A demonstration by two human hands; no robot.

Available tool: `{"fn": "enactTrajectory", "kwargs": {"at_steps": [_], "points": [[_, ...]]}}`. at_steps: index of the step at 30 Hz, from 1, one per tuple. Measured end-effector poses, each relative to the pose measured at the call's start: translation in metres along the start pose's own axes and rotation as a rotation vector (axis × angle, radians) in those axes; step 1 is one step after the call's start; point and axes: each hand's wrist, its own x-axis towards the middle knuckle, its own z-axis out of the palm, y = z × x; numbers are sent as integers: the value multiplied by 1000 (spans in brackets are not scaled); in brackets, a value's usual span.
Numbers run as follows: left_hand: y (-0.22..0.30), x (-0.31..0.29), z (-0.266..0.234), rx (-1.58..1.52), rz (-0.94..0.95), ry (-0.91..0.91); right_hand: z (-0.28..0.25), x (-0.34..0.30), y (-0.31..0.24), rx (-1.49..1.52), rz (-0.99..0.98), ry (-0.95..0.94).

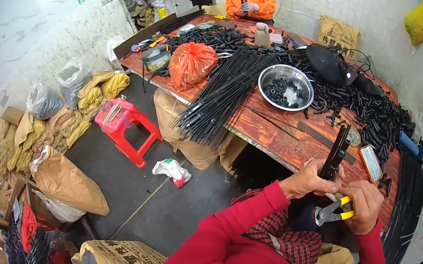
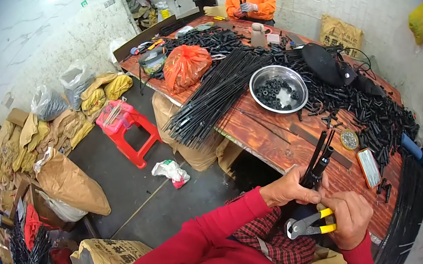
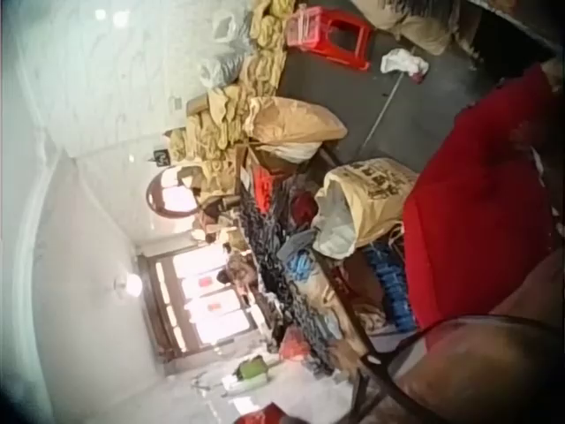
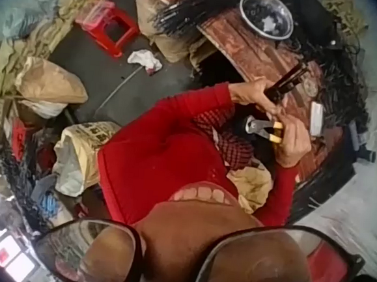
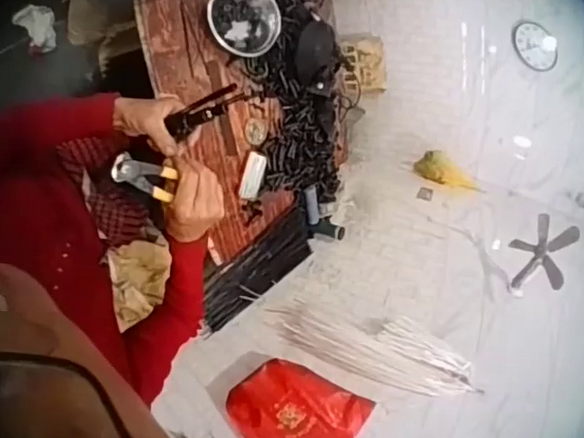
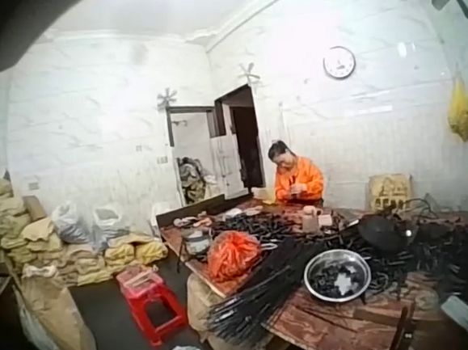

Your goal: Assembling a wire harness by inserting multiple black wires into a metal connector and securing them using pliers.

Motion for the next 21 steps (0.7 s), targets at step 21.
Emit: {"fn": "enactTrajectory", "kwargs": {"at_steps": [21], "points": [[-6,3,10,118,-12,91,0,-22,9,132,169,2]]}}
